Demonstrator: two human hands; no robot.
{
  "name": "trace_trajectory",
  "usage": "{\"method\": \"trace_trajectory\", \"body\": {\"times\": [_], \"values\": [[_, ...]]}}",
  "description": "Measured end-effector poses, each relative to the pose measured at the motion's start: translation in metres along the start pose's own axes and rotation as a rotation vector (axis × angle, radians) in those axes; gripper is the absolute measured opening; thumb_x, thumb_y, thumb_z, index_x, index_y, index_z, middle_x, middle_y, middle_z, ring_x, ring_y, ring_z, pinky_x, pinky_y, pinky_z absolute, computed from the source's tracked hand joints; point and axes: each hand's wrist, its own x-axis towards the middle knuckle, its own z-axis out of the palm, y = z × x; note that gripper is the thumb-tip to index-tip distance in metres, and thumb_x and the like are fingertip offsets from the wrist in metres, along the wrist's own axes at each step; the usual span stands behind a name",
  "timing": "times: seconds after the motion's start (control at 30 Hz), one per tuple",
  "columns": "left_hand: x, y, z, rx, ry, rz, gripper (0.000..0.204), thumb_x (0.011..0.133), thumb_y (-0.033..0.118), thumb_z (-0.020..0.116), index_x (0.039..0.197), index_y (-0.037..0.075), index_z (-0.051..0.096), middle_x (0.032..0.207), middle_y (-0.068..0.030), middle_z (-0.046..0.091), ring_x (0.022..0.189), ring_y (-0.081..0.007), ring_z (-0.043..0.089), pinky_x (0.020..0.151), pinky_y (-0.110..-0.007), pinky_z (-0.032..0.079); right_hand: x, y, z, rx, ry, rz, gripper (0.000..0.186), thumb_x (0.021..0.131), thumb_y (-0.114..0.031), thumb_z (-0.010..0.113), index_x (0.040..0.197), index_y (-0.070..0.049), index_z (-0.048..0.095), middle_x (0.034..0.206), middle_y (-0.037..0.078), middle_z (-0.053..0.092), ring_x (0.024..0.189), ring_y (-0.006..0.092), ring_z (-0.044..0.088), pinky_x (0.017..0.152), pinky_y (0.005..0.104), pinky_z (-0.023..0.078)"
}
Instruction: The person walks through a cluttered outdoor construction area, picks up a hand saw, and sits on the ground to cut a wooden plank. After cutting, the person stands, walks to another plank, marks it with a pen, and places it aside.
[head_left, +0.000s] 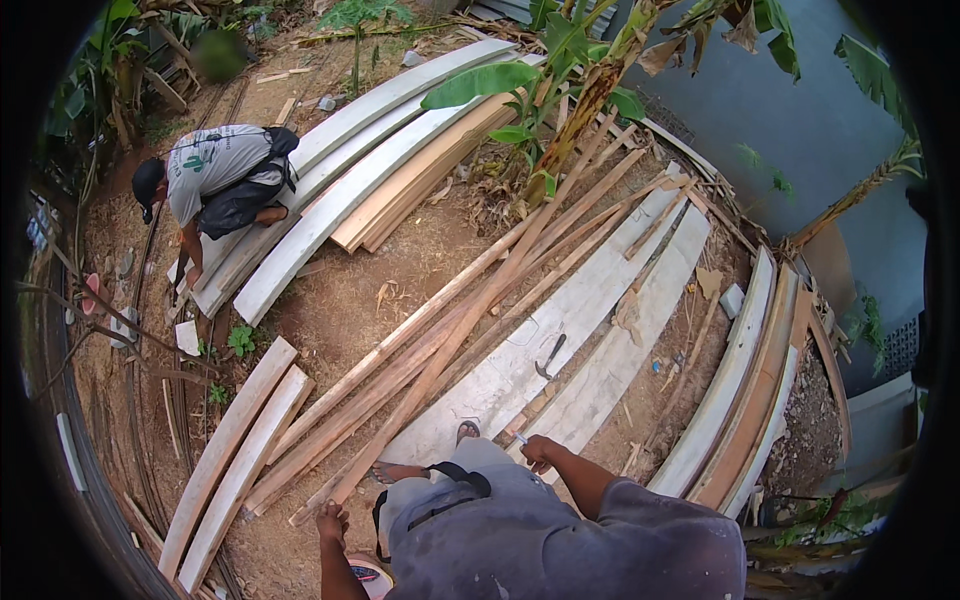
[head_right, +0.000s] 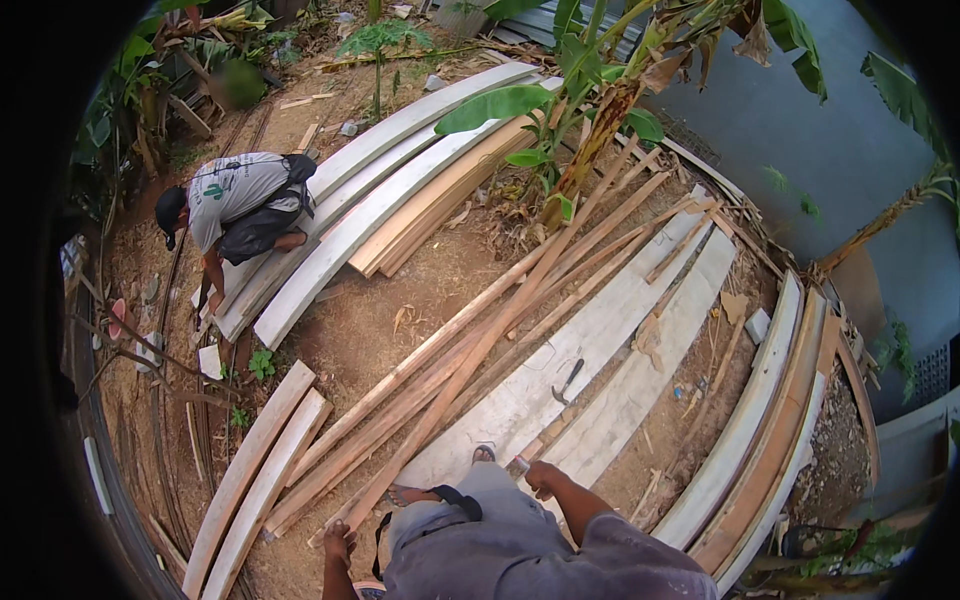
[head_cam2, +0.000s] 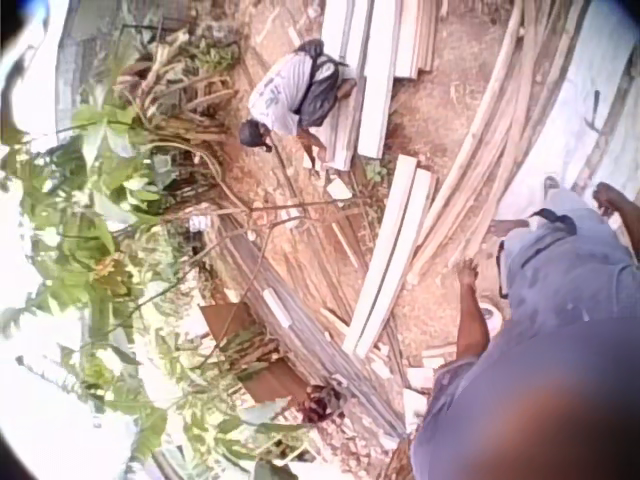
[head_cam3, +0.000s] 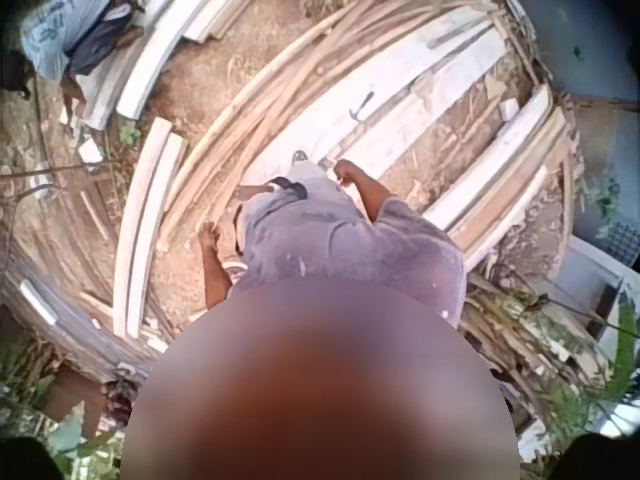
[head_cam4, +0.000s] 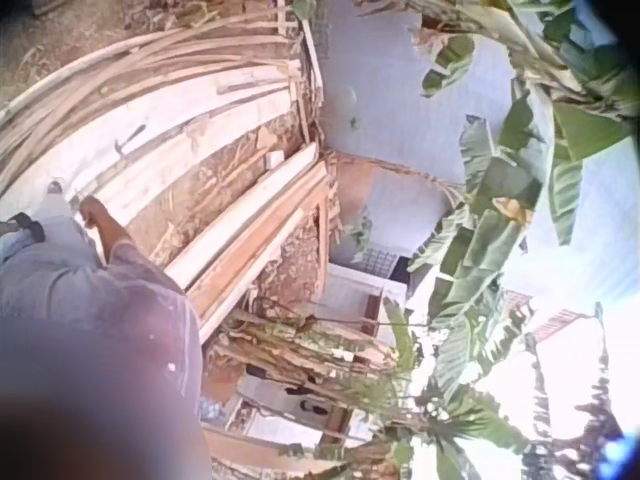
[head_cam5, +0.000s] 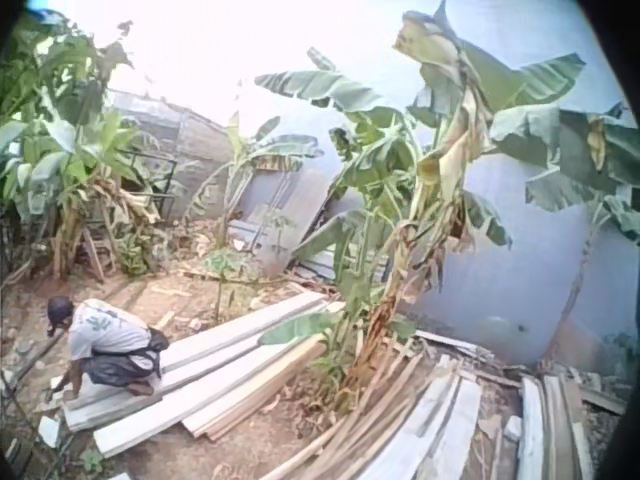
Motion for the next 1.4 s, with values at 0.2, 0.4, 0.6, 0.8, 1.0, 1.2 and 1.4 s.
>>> {"method": "trace_trajectory", "body": {"times": [0.2, 0.4, 0.6, 0.8, 1.0, 1.2, 1.4], "values": [[-0.027, -0.002, 0.067, 0.065, -0.107, -0.020, 0.028, 0.097, 0.031, 0.061, 0.118, 0.014, 0.059, 0.087, 0.0035, 0.061, 0.069, -0.0127, 0.061, 0.053, -0.026, 0.041, 0.010, 0.014, -0.063, 0.328, 0.016, -0.184, 0.026, 0.095, -0.026, 0.055, 0.110, -0.005, 0.063, 0.097, 0.010, 0.070, 0.073, 0.0211, 0.069, 0.061, 0.0404, 0.059], [-0.035, -0.004, 0.121, 0.186, -0.097, 0.131, 0.033, 0.097, 0.033, 0.058, 0.119, 0.008, 0.057, 0.100, -0.0034, 0.061, 0.083, -0.0199, 0.064, 0.061, -0.033, 0.047, 0.042, 0.088, -0.113, 0.411, 0.058, -0.197, 0.029, 0.097, -0.028, 0.056, 0.122, -0.013, 0.061, 0.096, 0.006, 0.067, 0.076, 0.0163, 0.067, 0.063, 0.0364, 0.058], [-0.027, 0.012, 0.164, 0.357, -0.330, 0.102, 0.025, 0.096, 0.032, 0.062, 0.114, 0.015, 0.061, 0.090, 0.0012, 0.061, 0.070, -0.0170, 0.061, 0.062, -0.034, 0.049, 0.071, 0.174, -0.132, 0.793, 0.151, -0.041, 0.032, 0.095, -0.033, 0.058, 0.120, -0.013, 0.060, 0.096, 0.009, 0.067, 0.075, 0.0218, 0.068, 0.063, 0.0377, 0.058], [-0.027, 0.093, 0.225, 0.641, -0.268, 0.127, 0.040, 0.095, 0.033, 0.063, 0.128, 0.012, 0.058, 0.095, 0.0017, 0.063, 0.084, -0.0164, 0.065, 0.070, -0.036, 0.047, 0.079, 0.217, -0.096, 0.940, 0.218, 0.037, 0.034, 0.098, -0.034, 0.056, 0.120, -0.007, 0.059, 0.092, 0.010, 0.068, 0.063, 0.0197, 0.065, 0.049, 0.0342, 0.052], [0.009, 0.159, 0.316, 0.543, -0.303, 0.181, 0.038, 0.097, 0.027, 0.060, 0.130, 0.010, 0.056, 0.093, 0.0027, 0.063, 0.078, -0.0135, 0.062, 0.063, -0.028, 0.046, 0.051, 0.207, -0.090, 0.540, 0.089, -0.012, 0.041, 0.094, -0.042, 0.060, 0.113, -0.006, 0.067, 0.075, 0.007, 0.069, 0.052, 0.0140, 0.054, 0.046, 0.0286, 0.043], [0.028, 0.190, 0.433, 0.572, -0.448, 0.161, 0.045, 0.092, 0.026, 0.065, 0.133, 0.007, 0.057, 0.101, -0.0029, 0.065, 0.082, -0.0170, 0.063, 0.066, -0.032, 0.047, 0.019, 0.185, -0.162, 0.808, 0.224, -0.040, 0.035, 0.097, -0.033, 0.057, 0.120, -0.007, 0.064, 0.083, 0.006, 0.066, 0.056, 0.0121, 0.056, 0.045, 0.0281, 0.042], [0.009, 0.221, 0.547, 0.611, -0.541, 0.324, 0.048, 0.095, 0.024, 0.062, 0.134, -0.002, 0.053, 0.114, -0.0098, 0.065, 0.091, -0.0187, 0.062, 0.078, -0.030, 0.049, 0.013, 0.186, -0.242, 0.934, 0.340, -0.088, 0.030, 0.100, -0.024, 0.055, 0.125, -0.008, 0.061, 0.081, 0.003, 0.061, 0.057, 0.0093, 0.055, 0.044, 0.0229, 0.040]]}}
